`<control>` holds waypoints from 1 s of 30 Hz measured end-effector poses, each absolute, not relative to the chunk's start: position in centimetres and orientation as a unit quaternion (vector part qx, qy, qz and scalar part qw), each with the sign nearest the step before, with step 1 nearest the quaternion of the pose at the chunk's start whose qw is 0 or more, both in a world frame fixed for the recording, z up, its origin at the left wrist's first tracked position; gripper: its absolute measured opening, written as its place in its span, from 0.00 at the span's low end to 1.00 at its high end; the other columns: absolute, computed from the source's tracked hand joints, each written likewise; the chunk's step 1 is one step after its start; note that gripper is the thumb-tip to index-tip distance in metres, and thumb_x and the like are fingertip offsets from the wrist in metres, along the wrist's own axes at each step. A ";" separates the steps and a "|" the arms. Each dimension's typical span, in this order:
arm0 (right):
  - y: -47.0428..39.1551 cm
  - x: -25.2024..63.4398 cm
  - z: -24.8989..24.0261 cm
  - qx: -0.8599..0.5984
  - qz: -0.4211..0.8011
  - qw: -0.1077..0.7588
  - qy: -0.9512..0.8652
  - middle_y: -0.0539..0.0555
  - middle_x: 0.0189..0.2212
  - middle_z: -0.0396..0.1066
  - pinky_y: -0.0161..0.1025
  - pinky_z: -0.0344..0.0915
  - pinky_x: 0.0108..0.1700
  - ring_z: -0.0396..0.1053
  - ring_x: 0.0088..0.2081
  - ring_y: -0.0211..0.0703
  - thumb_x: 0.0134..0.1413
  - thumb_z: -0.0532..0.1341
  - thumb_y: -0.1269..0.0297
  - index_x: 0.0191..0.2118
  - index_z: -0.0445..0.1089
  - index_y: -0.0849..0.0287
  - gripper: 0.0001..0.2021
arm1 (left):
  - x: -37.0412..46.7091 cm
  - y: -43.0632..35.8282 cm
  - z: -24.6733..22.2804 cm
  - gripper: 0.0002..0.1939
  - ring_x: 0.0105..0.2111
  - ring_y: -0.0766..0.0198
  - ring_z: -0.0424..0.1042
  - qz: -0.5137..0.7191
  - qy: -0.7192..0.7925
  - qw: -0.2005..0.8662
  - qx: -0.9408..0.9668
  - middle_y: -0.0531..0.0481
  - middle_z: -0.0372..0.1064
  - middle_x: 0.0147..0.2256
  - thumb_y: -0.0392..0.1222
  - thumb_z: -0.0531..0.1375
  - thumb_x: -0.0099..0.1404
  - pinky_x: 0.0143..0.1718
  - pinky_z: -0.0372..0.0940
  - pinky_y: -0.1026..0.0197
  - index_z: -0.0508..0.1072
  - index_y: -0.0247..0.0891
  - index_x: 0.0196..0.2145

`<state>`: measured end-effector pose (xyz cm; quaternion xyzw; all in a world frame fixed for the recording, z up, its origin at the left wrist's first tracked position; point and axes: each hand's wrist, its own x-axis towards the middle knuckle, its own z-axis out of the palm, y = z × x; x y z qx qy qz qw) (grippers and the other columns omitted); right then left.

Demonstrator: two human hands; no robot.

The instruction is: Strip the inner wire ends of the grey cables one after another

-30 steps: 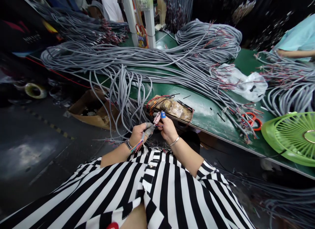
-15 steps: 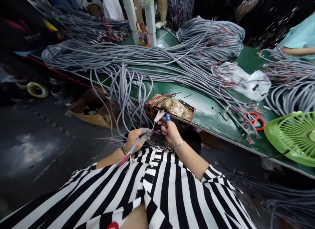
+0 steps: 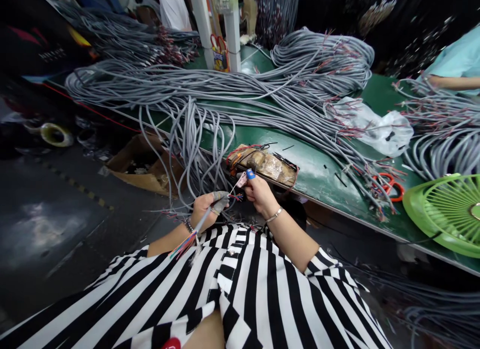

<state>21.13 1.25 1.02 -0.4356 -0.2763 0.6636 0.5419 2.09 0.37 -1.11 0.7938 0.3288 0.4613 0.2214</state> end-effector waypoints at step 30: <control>-1.5 22.4 -1.9 -0.498 0.608 0.557 -0.269 0.50 0.22 0.70 0.30 0.34 0.14 0.37 0.14 0.25 0.48 0.60 0.37 0.31 0.70 0.60 0.26 | 1.4 0.1 -3.0 0.14 0.30 0.63 0.76 0.368 0.361 0.392 0.762 0.46 0.78 0.30 0.49 0.59 0.64 0.34 0.71 0.63 0.78 0.35 0.37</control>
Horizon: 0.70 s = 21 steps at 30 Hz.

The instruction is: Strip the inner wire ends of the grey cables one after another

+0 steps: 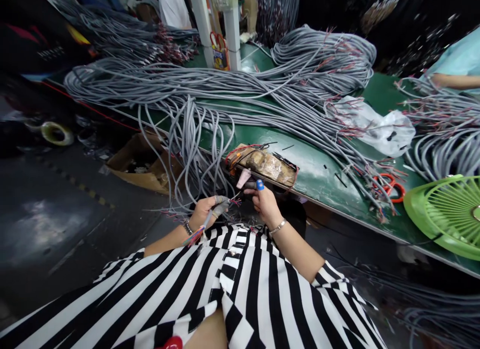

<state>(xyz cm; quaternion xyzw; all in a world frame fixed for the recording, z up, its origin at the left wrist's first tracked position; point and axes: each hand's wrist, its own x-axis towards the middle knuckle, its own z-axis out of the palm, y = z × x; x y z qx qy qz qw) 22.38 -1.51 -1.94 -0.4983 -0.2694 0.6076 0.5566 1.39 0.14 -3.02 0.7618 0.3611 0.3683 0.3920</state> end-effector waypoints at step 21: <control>-2.8 18.4 2.0 -0.479 0.443 0.498 -0.571 0.48 0.24 0.68 0.36 0.61 0.32 0.62 0.26 0.38 0.46 0.66 0.64 0.30 0.71 0.57 0.05 | 0.5 0.0 -2.3 0.18 0.32 0.61 0.76 0.244 0.300 0.656 0.648 0.44 0.76 0.32 0.52 0.65 0.56 0.34 0.70 0.61 0.74 0.33 0.36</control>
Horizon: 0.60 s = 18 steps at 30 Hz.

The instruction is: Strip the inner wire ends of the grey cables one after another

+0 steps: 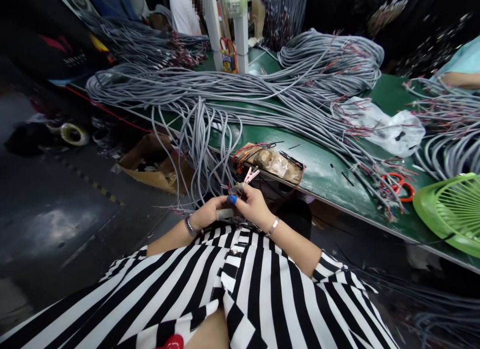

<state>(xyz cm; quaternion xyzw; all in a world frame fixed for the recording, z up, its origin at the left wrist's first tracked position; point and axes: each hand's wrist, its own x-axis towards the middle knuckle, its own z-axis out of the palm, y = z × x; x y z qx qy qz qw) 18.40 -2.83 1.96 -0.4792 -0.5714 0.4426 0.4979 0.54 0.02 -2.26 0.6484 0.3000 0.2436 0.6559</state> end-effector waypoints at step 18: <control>-3.9 21.1 1.9 -0.505 0.307 0.533 -0.606 0.50 0.25 0.70 0.36 0.63 0.32 0.65 0.27 0.37 0.54 0.61 0.61 0.32 0.70 0.58 0.06 | 3.2 -1.1 -0.3 0.24 0.15 0.73 0.66 0.284 0.359 0.684 0.569 0.53 0.70 0.23 0.61 0.59 0.60 0.14 0.52 0.72 0.66 0.34 0.32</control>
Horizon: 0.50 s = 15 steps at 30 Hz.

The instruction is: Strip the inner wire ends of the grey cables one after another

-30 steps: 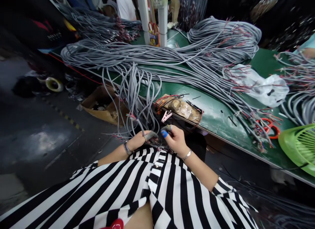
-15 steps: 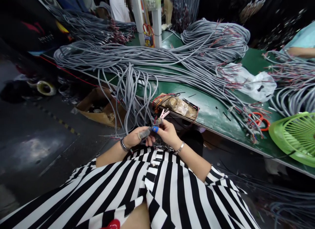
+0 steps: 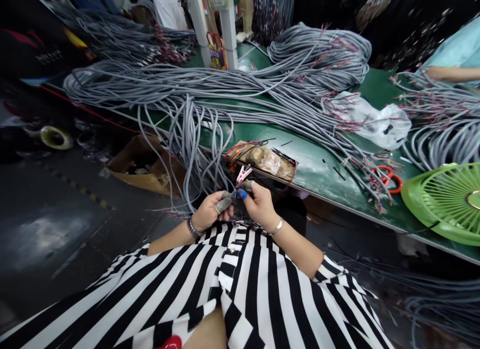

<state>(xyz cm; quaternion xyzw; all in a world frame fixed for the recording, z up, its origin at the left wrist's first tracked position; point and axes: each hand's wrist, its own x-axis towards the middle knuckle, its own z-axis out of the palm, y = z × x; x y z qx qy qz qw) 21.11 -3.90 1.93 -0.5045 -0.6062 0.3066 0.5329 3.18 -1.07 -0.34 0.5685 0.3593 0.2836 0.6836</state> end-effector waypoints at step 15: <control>-3.1 21.0 1.6 -0.421 0.727 0.334 -0.428 0.43 0.16 0.60 0.29 0.41 0.16 0.46 0.15 0.27 0.43 0.68 0.51 0.27 0.63 0.60 0.18 | 1.7 -0.1 -2.2 0.26 0.11 0.77 0.51 0.239 0.273 0.776 0.517 0.56 0.60 0.13 0.62 0.63 0.56 0.13 0.43 0.70 0.70 0.31 0.27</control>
